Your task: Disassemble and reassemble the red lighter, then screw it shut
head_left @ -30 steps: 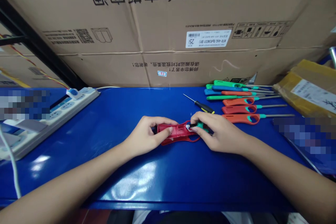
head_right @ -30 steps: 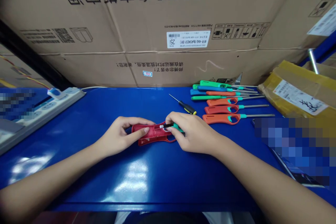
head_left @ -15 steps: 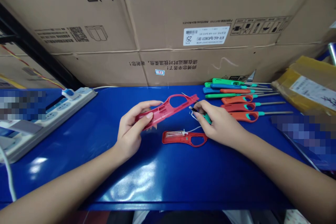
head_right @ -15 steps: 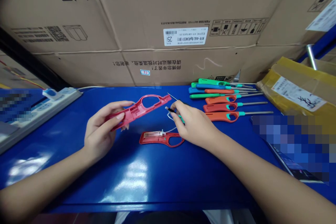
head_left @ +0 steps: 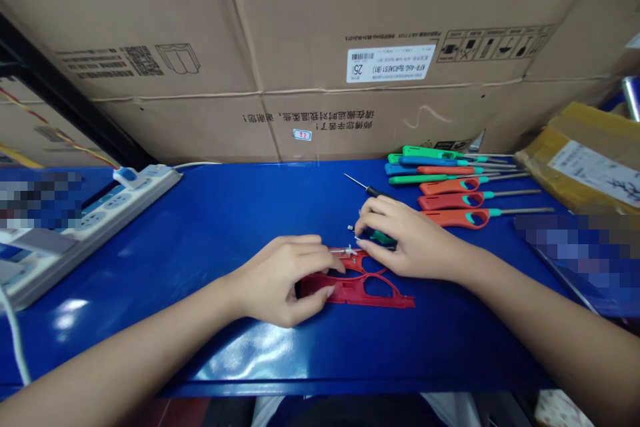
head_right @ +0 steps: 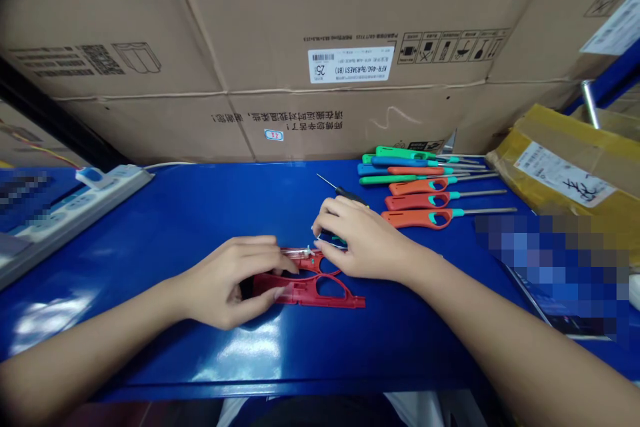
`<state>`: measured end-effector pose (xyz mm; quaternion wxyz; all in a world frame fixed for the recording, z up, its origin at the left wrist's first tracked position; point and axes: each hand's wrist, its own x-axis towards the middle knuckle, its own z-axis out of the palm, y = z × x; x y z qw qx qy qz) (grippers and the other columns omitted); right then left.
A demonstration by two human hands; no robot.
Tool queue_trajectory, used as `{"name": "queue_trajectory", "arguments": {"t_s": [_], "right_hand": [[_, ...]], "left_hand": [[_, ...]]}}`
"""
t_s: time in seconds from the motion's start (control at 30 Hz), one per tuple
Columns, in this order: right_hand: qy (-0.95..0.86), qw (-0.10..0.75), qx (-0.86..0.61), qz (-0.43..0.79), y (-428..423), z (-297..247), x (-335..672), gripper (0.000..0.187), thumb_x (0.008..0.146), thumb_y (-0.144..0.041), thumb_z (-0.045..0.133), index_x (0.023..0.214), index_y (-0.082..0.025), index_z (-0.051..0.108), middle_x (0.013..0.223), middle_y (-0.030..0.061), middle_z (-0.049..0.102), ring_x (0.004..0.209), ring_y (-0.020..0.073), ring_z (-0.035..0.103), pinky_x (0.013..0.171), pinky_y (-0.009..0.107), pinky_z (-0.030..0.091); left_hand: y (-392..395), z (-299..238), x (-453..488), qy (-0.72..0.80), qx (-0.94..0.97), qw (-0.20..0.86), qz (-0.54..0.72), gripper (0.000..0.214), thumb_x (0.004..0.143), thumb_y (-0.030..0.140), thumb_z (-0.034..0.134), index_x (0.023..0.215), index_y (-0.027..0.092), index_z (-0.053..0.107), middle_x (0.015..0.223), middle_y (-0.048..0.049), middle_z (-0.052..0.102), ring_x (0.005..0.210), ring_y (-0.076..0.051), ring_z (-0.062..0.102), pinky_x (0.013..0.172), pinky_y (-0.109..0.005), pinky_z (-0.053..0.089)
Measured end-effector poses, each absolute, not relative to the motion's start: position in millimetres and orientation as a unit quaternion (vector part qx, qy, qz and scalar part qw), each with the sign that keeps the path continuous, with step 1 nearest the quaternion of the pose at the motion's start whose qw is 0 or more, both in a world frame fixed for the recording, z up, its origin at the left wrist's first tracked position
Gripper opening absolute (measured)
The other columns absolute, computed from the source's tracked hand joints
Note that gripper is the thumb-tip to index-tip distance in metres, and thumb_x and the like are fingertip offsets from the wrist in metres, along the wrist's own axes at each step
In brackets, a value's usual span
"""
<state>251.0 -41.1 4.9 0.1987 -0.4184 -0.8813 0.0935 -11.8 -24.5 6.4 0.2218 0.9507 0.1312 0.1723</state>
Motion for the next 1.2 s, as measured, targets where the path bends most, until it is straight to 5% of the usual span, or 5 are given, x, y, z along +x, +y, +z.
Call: {"name": "queue_trajectory", "arguments": {"t_s": [0.33, 0.87, 1.2], "right_hand": [[-0.88, 0.143, -0.443, 0.089, -45.0, 3.3, 247.4, 0.01, 0.099, -0.027, 0.057, 0.094, -0.02, 0.061, 0.099, 0.002, 0.064, 0.08, 0.0151, 0.06, 0.063, 0.028, 0.039], [-0.845, 0.289, -0.417, 0.169, -46.3, -3.5, 242.3, 0.007, 0.095, -0.013, 0.059, 0.091, -0.019, 0.057, 0.08, -0.0026, 0.06, 0.059, 0.0078, 0.049, 0.058, 0.022, 0.039], [-0.885, 0.253, -0.364, 0.141, -42.0, -0.8, 241.8, 0.024, 0.102, -0.025, 0.055, 0.082, -0.016, 0.065, 0.079, 0.0021, 0.063, 0.072, 0.0121, 0.058, 0.068, 0.024, 0.042]], "left_hand": [[-15.0, -3.8, -7.3, 0.274, 0.914, 0.171, 0.245, 0.027, 0.098, 0.034, 0.062, 0.12, 0.019, 0.07, 0.11, -0.0074, 0.07, 0.099, -0.021, 0.062, 0.09, -0.036, 0.052], [-9.5, -10.7, -9.0, 0.254, 0.916, 0.179, 0.254, 0.023, 0.099, 0.029, 0.063, 0.118, 0.019, 0.072, 0.101, -0.0052, 0.073, 0.092, -0.017, 0.065, 0.08, -0.03, 0.053], [-1.3, -4.6, -13.6, 0.184, 0.951, 0.158, 0.191, 0.027, 0.104, 0.026, 0.052, 0.126, 0.018, 0.066, 0.106, -0.007, 0.07, 0.095, -0.018, 0.061, 0.084, -0.031, 0.05]]}}
